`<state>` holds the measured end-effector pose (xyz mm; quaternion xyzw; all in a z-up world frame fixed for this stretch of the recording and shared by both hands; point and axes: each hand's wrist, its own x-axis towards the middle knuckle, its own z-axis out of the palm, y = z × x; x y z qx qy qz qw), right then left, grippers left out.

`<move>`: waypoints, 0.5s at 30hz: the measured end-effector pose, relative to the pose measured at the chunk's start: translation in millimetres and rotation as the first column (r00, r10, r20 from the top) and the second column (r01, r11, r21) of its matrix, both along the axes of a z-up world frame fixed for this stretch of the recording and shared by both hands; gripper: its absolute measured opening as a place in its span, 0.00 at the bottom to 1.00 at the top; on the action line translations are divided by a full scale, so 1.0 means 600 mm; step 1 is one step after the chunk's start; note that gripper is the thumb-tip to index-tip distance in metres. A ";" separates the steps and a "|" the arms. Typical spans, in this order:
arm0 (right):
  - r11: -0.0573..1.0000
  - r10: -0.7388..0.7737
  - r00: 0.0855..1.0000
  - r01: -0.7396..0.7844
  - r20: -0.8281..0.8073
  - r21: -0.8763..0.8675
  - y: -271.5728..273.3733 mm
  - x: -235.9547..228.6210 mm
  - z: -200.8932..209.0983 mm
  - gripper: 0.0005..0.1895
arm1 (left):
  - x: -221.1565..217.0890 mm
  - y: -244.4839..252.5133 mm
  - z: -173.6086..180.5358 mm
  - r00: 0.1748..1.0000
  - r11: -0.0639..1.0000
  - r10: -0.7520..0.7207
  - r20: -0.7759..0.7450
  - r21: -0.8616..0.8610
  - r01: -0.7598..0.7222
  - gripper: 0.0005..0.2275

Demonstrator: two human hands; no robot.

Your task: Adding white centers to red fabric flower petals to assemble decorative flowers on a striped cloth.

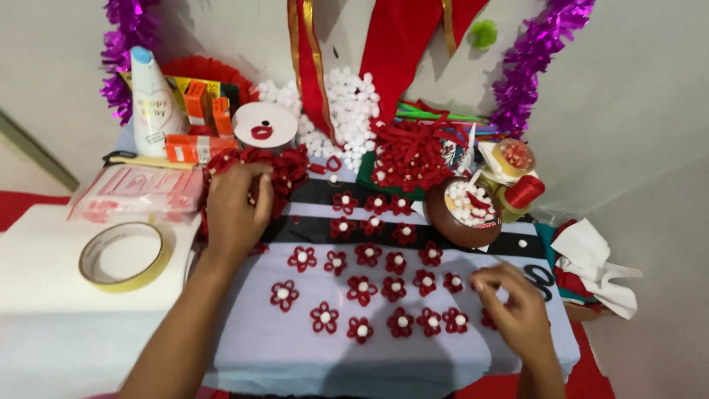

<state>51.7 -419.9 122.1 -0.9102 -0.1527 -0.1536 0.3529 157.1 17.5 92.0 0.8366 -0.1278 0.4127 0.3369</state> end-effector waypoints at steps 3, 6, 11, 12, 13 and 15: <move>0.995 0.050 0.999 -0.051 -0.016 -0.091 0.026 0.079 0.058 0.10 | 0.008 0.001 -0.032 1.000 1.000 -0.008 0.002 -0.004 0.008 0.06; 0.976 0.148 0.974 -0.116 0.169 -0.186 0.068 0.192 0.071 0.07 | 0.018 0.005 -0.040 0.995 0.999 0.049 0.089 -0.023 -0.047 0.03; 0.884 0.084 0.995 -0.100 -0.055 -0.457 0.088 0.398 -0.028 0.10 | 0.020 -0.003 -0.053 0.999 0.999 0.016 0.036 -0.033 -0.015 0.04; 0.863 0.086 0.992 -0.121 -0.094 -0.490 0.088 0.439 -0.058 0.11 | 0.021 -0.006 -0.054 1.000 1.000 0.013 0.026 -0.025 -0.012 0.04; 0.864 0.078 0.994 -0.107 -0.079 -0.492 0.093 0.452 -0.070 0.11 | 0.019 -0.007 -0.055 0.999 1.000 0.006 0.041 -0.025 -0.005 0.04; 0.767 -0.016 0.999 -0.008 -0.031 -0.641 0.103 0.483 -0.092 0.12 | 0.015 -0.008 -0.058 0.992 0.998 -0.043 -0.117 -0.053 0.037 0.06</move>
